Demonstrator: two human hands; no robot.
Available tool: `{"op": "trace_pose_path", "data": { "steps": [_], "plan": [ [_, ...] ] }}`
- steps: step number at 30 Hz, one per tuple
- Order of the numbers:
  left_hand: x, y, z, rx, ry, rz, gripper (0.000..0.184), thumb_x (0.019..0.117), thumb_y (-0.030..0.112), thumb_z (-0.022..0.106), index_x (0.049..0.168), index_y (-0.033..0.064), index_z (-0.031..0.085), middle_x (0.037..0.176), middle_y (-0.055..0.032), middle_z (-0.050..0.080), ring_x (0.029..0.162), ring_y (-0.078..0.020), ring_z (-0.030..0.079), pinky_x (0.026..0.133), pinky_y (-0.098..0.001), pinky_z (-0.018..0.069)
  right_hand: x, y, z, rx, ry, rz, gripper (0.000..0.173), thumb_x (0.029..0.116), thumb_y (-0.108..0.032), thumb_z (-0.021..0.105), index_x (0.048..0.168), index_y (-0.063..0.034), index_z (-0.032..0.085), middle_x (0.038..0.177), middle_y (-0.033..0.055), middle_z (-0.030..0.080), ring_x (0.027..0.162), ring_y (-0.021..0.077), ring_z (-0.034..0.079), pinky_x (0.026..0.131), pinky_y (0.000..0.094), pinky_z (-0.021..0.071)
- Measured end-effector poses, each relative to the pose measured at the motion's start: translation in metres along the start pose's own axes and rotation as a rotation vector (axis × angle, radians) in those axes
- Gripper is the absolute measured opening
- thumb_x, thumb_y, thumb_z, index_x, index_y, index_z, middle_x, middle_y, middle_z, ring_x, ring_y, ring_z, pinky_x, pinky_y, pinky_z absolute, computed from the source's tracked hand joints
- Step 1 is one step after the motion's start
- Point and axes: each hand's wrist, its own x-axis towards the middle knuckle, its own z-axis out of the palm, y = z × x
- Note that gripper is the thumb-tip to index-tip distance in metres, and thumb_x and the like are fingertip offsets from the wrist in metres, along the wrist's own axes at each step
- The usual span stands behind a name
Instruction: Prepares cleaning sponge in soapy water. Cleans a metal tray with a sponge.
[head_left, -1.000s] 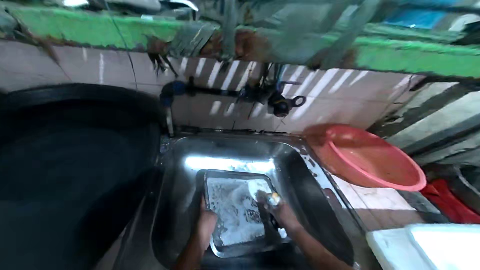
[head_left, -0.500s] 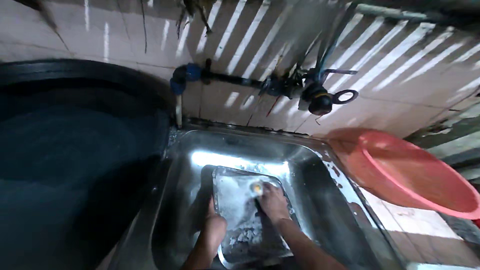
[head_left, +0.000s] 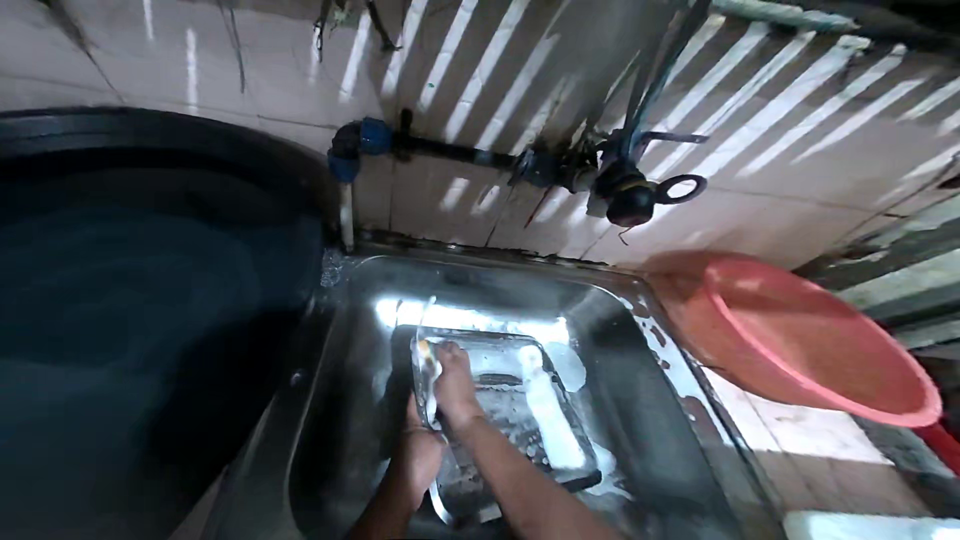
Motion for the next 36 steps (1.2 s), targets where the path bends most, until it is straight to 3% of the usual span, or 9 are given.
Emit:
{"op": "trace_pose_path", "data": {
  "steps": [5,9,12,16,20,25,28,33,36],
  "plan": [
    [0.0,0.0,-0.002,-0.049,0.102,0.062,0.085,0.0908,-0.015,0.053,0.162,0.0029,0.012,0.159,-0.0237,0.037,0.138,-0.027,0.049,0.11,-0.0385,0.0444,-0.039,0.057,-0.015,-0.05,-0.12,-0.276,0.046,0.0925,-0.014,0.066,0.137,-0.0059,0.065,0.147,0.0193,0.056,0.142,0.0364,0.045,0.12,0.0489,0.034],
    [0.001,0.004,-0.006,0.003,0.099,0.013,0.087,0.0904,-0.014,0.052,0.164,0.007,0.011,0.159,-0.0223,0.037,0.134,-0.0276,0.051,0.105,-0.0394,0.0468,-0.023,0.126,-0.04,-0.051,0.001,0.16,0.047,0.098,-0.018,0.065,0.14,0.0023,0.059,0.147,0.0261,0.051,0.139,0.041,0.048,0.118,0.0489,0.0368],
    [0.004,0.001,-0.002,0.01,0.071,0.02,0.09,0.0897,-0.014,0.054,0.164,0.0073,0.007,0.159,-0.0221,0.036,0.137,-0.0272,0.05,0.106,-0.0395,0.0473,-0.007,0.081,-0.038,-0.165,-0.004,0.29,0.049,0.1029,-0.026,0.057,0.143,0.0013,0.055,0.148,0.0255,0.05,0.14,0.0398,0.046,0.118,0.0494,0.0366],
    [-0.001,0.011,-0.004,0.151,0.084,-0.025,0.089,0.0923,-0.009,0.06,0.163,0.0037,0.007,0.154,-0.0238,0.042,0.137,-0.0282,0.051,0.111,-0.0405,0.044,-0.011,-0.002,0.003,-0.161,-0.018,-0.017,0.049,0.1034,-0.032,0.054,0.142,-0.0035,0.058,0.148,0.0193,0.053,0.142,0.0363,0.045,0.119,0.0495,0.0338],
    [-0.003,0.018,-0.005,0.234,0.081,-0.083,0.088,0.0953,-0.006,0.058,0.164,0.0059,0.003,0.152,-0.0252,0.045,0.135,-0.0313,0.053,0.11,-0.0428,0.0442,0.004,0.033,0.003,-0.25,0.029,-0.187,0.047,0.1035,-0.031,0.054,0.143,-0.0064,0.058,0.148,0.0187,0.055,0.142,0.0364,0.046,0.12,0.0515,0.0326],
    [-0.001,0.019,-0.006,0.235,0.068,-0.122,0.09,0.0956,-0.006,0.057,0.164,0.0078,0.001,0.155,-0.0256,0.041,0.135,-0.0319,0.052,0.109,-0.0428,0.0446,0.025,0.111,-0.038,-0.295,0.003,0.139,0.044,0.1009,-0.021,0.059,0.14,-0.0003,0.057,0.144,0.0233,0.055,0.138,0.037,0.05,0.117,0.0496,0.0387],
    [-0.002,0.022,-0.004,0.271,0.068,-0.087,0.087,0.0968,-0.005,0.058,0.163,0.0037,0.002,0.159,-0.0247,0.036,0.142,-0.03,0.046,0.115,-0.0409,0.0396,0.036,0.134,-0.066,-0.319,-0.074,0.321,0.038,0.1052,-0.022,0.053,0.14,-0.0059,0.058,0.141,0.0199,0.059,0.134,0.0364,0.055,0.112,0.0537,0.0428],
    [0.0,0.015,-0.007,0.347,0.169,-0.015,0.066,0.1034,0.006,0.051,0.162,0.0022,0.021,0.156,-0.0222,0.043,0.142,-0.0286,0.047,0.116,-0.041,0.0386,0.043,0.139,-0.083,-0.451,-0.239,0.37,0.04,0.1066,-0.028,0.052,0.141,-0.0085,0.059,0.141,0.0209,0.059,0.133,0.0403,0.055,0.109,0.0591,0.0437],
    [0.006,0.01,-0.011,0.352,0.197,0.022,0.066,0.1019,0.005,0.053,0.162,0.0047,0.023,0.155,-0.0219,0.043,0.142,-0.0293,0.047,0.116,-0.0428,0.039,0.012,0.141,-0.091,-0.496,-0.389,0.344,0.043,0.1077,-0.032,0.049,0.141,-0.0069,0.058,0.141,0.0231,0.058,0.134,0.0408,0.054,0.11,0.0594,0.0422]
  ]
}}
